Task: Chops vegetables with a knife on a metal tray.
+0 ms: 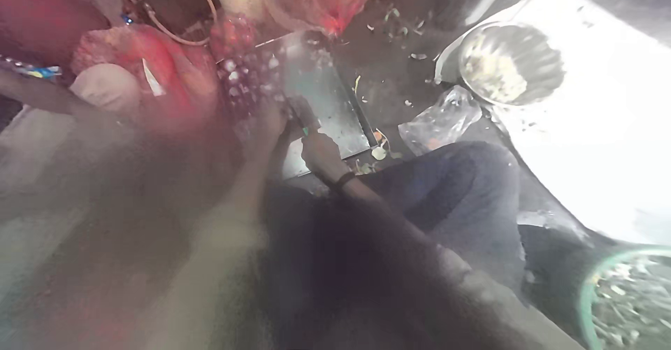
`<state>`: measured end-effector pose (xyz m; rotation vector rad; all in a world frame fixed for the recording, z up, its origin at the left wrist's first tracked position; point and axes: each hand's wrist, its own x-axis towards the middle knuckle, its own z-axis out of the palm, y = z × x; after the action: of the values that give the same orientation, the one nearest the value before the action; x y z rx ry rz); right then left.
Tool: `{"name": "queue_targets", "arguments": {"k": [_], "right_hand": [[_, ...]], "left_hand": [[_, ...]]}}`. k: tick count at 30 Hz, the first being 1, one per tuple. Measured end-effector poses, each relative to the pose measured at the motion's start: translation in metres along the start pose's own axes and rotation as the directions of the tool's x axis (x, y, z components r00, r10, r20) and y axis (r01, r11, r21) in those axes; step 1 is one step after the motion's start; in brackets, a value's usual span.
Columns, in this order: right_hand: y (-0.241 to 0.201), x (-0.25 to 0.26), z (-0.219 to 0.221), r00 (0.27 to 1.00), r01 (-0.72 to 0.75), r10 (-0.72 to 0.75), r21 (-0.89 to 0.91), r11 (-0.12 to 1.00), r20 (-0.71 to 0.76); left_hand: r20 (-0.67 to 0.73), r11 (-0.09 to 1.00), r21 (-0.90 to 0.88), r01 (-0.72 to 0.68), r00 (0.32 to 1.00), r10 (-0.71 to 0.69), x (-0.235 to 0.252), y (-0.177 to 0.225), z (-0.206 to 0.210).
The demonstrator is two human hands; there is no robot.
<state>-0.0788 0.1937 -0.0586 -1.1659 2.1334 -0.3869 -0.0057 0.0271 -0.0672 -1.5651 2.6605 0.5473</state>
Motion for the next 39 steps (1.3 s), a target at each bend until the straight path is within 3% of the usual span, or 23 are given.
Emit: {"name": "queue_targets", "arguments": {"k": [17,22,27,33,39], "right_hand": [[0.0,0.009,0.019,1.0,0.005,-0.004,0.014,1.0,-0.027],[-0.013,0.044,0.024,1.0,0.011,-0.007,-0.135,0.991,0.029],[-0.015,0.049,0.023,0.999,-0.041,0.041,-0.06,0.997,-0.006],[0.011,0.006,0.011,0.998,-0.057,0.054,0.141,0.988,0.02],[0.045,-0.005,-0.009,0.999,-0.046,0.038,0.255,0.966,0.038]], "left_hand": [[0.02,0.996,-0.036,-0.077,0.997,0.077,0.002,-0.009,-0.001],[0.024,0.996,-0.018,-0.082,0.996,0.082,0.001,-0.005,-0.001],[0.015,0.999,-0.037,0.015,1.0,-0.014,-0.003,0.004,-0.005],[0.0,0.996,-0.093,0.007,1.0,-0.007,0.001,-0.002,-0.004],[-0.068,0.983,-0.176,-0.043,0.997,0.031,0.017,-0.011,0.006]]}}
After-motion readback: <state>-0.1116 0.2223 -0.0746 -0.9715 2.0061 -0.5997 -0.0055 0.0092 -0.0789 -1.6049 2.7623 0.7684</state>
